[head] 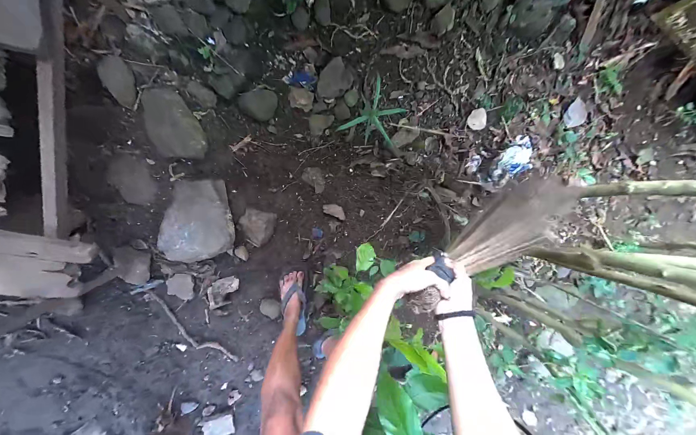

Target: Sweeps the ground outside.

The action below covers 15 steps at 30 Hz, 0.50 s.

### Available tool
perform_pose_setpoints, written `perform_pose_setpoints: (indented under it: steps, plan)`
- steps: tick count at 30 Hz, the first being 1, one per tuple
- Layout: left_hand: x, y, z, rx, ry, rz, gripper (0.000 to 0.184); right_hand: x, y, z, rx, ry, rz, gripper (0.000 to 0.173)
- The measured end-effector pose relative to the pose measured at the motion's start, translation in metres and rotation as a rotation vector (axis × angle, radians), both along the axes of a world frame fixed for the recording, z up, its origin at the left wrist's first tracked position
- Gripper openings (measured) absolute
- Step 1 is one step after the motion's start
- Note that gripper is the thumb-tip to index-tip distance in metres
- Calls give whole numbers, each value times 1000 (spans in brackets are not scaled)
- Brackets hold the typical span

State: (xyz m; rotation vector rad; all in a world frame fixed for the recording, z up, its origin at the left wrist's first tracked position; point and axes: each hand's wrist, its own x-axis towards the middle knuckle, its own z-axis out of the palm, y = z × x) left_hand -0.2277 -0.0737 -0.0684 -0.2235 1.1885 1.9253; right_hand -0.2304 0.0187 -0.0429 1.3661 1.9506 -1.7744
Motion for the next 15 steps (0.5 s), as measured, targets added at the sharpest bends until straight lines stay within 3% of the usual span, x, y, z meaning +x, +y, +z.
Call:
perform_pose_setpoints:
  steps: [2, 4, 6, 8, 10, 11, 13, 15]
  plan:
    - [25, -34, 17, -5, 51, 17, 95, 22, -27, 17, -41, -5, 39, 23]
    - [76, -70, 64, -175, -50, 110, 97, 57, -59, 49, -185, -112, 189, 18]
    - [138, -95, 109, -442, -223, 340, 87, 90, -95, 70, -385, -296, 346, 14]
    - [189, -109, 111, -690, -288, 668, 95, 108, -140, 62, -595, -509, 511, 17]
    - [184, -129, 93, -768, -420, 863, 101, 103, -181, 28, -702, -632, 661, 17]
    - [166, -135, 74, -791, -441, 863, 95, 89, -190, 11, -699, -630, 679, 13]
    - [106, -120, 37, -761, -421, 670, 72, 52, -161, -21, -699, -486, 517, 15]
    - [34, -67, 17, -576, -329, 297, 68, 9, -88, -37, -607, -271, 313, 18]
